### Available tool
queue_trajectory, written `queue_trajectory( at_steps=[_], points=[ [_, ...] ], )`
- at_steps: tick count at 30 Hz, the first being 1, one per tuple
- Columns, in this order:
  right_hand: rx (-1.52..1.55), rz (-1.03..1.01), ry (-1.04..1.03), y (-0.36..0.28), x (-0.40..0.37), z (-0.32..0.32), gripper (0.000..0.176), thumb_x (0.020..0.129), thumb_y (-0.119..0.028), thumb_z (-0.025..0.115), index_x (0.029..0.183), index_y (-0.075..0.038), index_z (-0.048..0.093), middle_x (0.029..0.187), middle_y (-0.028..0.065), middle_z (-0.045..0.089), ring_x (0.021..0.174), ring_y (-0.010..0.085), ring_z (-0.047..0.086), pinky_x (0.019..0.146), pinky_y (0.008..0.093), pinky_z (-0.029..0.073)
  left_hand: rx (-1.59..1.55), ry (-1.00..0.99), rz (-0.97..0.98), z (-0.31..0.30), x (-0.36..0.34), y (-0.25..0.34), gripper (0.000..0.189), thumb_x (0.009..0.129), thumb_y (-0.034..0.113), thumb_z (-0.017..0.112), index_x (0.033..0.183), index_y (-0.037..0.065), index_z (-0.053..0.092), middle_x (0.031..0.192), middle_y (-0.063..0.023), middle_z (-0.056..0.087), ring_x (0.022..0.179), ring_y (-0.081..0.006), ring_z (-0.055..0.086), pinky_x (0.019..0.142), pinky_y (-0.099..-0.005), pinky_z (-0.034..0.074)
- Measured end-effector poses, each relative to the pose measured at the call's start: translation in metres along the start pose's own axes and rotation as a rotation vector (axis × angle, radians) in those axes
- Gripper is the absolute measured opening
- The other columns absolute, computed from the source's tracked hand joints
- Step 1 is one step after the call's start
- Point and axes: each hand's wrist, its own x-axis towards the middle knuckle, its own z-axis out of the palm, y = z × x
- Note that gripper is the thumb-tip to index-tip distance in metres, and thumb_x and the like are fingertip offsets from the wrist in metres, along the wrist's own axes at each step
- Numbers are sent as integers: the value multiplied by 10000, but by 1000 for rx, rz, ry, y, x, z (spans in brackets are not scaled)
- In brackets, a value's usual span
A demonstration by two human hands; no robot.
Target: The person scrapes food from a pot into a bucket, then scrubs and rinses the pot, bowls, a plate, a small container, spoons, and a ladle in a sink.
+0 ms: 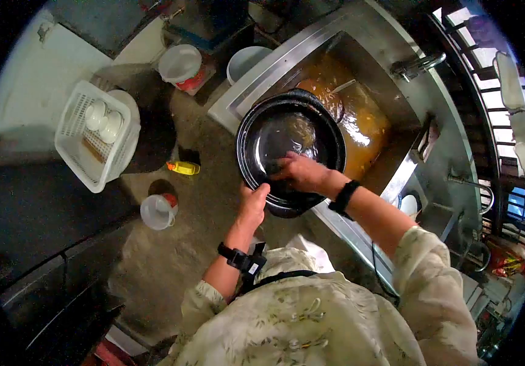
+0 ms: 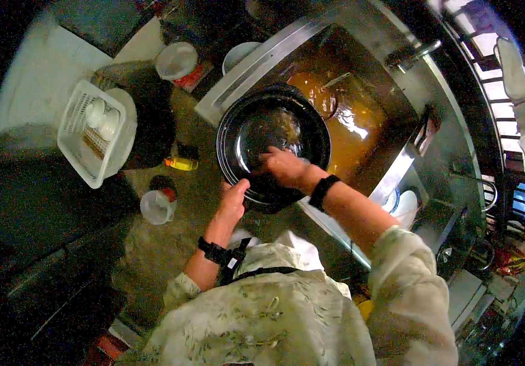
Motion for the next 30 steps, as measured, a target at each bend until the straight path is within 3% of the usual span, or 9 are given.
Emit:
queue_trajectory(
  at_steps=[3,6,11,15,22,24,27,28,30],
  points=[
    [-53,193,-70,-22,33,-43,500,737,-84,664,1225,-186,636,1248,105,568,1122,355,519,977,433,428,-12,18,-12,3,-4,3,323,752,-30,587,1075,-27,582,963,-23,615,802,-115,573,710,-280,486],
    [-37,292,172,39,45,-30,511,734,-165,697,1240,-186,629,1129,118,569,1067,358,512,960,428,429,107,135,-58,5,-8,4,346,740,-18,605,1085,-30,576,977,-36,626,821,-138,583,740,-299,493],
    [-92,582,173,20,7,-39,512,817,-241,664,1317,-274,558,1338,101,487,1152,373,486,944,421,483,82,152,26,20,-17,22,390,732,-29,585,1122,-17,574,1000,-36,626,826,-149,585,772,-300,496],
    [-74,232,111,-25,16,-22,525,743,-175,713,1257,-175,609,1162,160,568,1050,362,550,942,431,455,35,17,11,18,-8,18,438,735,-47,555,1172,-18,553,1044,-45,624,889,-162,592,839,-296,482],
    [-55,485,208,40,-2,-47,541,745,-166,675,1279,-182,588,1201,146,558,1051,365,550,922,417,472,86,63,-63,6,2,0,476,732,-49,553,1207,-21,528,1137,-64,604,971,-169,588,892,-293,466],
    [-171,562,87,36,-11,-42,532,842,-157,597,1361,-223,501,1308,108,511,1094,362,532,876,414,523,-5,52,42,14,-4,2,468,723,-39,573,1189,-16,542,1105,-58,618,954,-167,592,885,-290,467],
    [48,582,35,5,-16,-27,469,845,-145,554,1310,-197,520,1142,153,608,975,359,622,803,434,534,119,7,108,-3,16,-21,444,728,-33,583,1171,-20,549,1088,-57,615,938,-166,593,859,-293,478],
    [121,591,-111,-27,-9,-42,506,820,-199,607,1320,-200,528,1149,152,603,1001,348,617,840,423,518,183,122,-109,9,0,0,426,736,-25,600,1159,-34,553,1104,-68,605,933,-170,593,838,-307,490],
    [181,517,-190,-63,-4,-48,550,798,-260,662,1332,-230,536,1173,135,599,1040,332,610,876,410,504,43,151,-138,24,-21,21,411,747,-24,610,1155,-46,559,1118,-77,602,926,-187,600,819,-331,501]
  ],
)
